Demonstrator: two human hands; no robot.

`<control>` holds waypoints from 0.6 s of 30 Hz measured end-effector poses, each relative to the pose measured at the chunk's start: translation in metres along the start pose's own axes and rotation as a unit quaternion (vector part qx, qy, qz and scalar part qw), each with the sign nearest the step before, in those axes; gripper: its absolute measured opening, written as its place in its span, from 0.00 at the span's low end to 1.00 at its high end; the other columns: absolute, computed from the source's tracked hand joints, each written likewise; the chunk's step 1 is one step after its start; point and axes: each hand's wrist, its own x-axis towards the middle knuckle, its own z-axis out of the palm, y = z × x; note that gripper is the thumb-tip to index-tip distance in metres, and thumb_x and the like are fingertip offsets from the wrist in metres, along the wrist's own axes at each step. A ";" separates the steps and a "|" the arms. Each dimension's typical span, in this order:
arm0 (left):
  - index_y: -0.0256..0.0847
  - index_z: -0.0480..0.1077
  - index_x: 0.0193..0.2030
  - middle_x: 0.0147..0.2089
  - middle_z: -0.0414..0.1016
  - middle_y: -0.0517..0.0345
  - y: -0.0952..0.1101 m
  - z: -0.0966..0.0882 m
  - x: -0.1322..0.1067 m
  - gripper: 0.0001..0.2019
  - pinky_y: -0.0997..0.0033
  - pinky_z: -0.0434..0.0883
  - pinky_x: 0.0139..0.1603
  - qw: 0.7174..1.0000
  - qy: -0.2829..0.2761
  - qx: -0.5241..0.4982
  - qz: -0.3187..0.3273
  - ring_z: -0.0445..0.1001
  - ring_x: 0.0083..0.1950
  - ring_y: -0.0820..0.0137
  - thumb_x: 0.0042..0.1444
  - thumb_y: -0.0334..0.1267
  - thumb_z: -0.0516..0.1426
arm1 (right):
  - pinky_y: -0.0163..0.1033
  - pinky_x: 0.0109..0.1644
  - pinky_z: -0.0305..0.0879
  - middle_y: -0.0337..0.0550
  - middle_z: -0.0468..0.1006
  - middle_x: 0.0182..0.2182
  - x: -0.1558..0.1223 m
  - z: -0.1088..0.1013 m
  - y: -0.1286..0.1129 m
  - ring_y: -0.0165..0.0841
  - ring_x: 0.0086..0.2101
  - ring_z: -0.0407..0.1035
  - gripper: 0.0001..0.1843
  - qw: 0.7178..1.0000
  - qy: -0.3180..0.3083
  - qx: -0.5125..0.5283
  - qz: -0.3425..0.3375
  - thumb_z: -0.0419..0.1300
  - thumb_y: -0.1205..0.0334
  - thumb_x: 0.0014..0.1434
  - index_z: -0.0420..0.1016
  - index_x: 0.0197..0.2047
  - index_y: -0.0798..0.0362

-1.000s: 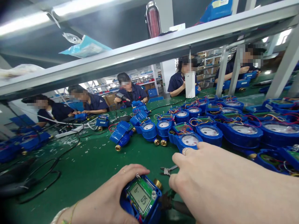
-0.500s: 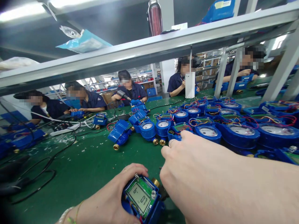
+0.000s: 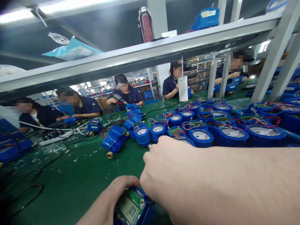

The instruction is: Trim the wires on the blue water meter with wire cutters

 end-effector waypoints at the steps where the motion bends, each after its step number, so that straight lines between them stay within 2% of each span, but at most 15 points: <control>1: 0.40 0.67 0.51 0.51 0.73 0.53 -0.003 0.000 0.000 0.28 0.62 0.69 0.57 1.000 0.007 0.001 0.011 0.71 0.54 0.59 0.39 0.35 0.67 | 0.48 0.34 0.68 0.47 0.72 0.41 0.000 0.007 0.002 0.48 0.38 0.69 0.16 1.000 -0.013 0.018 0.003 0.68 0.70 0.53 0.79 0.45 0.47; 3: 0.42 0.67 0.50 0.49 0.74 0.55 -0.012 0.001 0.001 0.24 0.63 0.69 0.56 0.998 0.024 0.012 0.048 0.72 0.53 0.60 0.42 0.35 0.63 | 0.46 0.31 0.64 0.44 0.70 0.37 0.000 0.029 0.006 0.46 0.35 0.68 0.22 0.998 0.013 0.064 0.016 0.67 0.72 0.48 0.79 0.46 0.44; 6: 0.45 0.68 0.48 0.48 0.76 0.57 -0.033 0.008 0.007 0.19 0.64 0.72 0.54 0.994 0.038 0.051 0.087 0.74 0.51 0.61 0.47 0.36 0.59 | 0.41 0.28 0.57 0.42 0.67 0.32 -0.004 0.072 0.008 0.42 0.30 0.65 0.24 0.977 0.164 0.136 0.029 0.65 0.71 0.41 0.78 0.43 0.45; 9: 0.48 0.71 0.46 0.47 0.78 0.61 -0.056 0.016 0.014 0.14 0.65 0.75 0.53 0.992 0.035 0.087 0.090 0.76 0.49 0.62 0.52 0.39 0.56 | 0.41 0.30 0.58 0.46 0.67 0.32 -0.006 0.102 0.005 0.42 0.31 0.65 0.19 0.954 0.267 0.131 0.040 0.64 0.69 0.45 0.77 0.43 0.50; 14: 0.49 0.74 0.45 0.44 0.80 0.65 -0.086 0.016 0.022 0.12 0.72 0.77 0.48 0.990 0.021 0.110 0.090 0.78 0.46 0.65 0.54 0.41 0.56 | 0.41 0.33 0.60 0.49 0.69 0.34 0.001 0.114 -0.005 0.44 0.33 0.66 0.16 0.944 0.308 0.107 0.050 0.62 0.66 0.51 0.76 0.46 0.52; 18: 0.48 0.74 0.45 0.44 0.80 0.64 -0.090 0.008 0.024 0.12 0.72 0.77 0.49 0.989 0.010 0.120 0.089 0.79 0.46 0.66 0.56 0.39 0.54 | 0.40 0.33 0.61 0.47 0.69 0.36 0.003 0.129 -0.014 0.42 0.33 0.67 0.21 0.943 0.311 0.112 0.046 0.63 0.68 0.49 0.75 0.49 0.51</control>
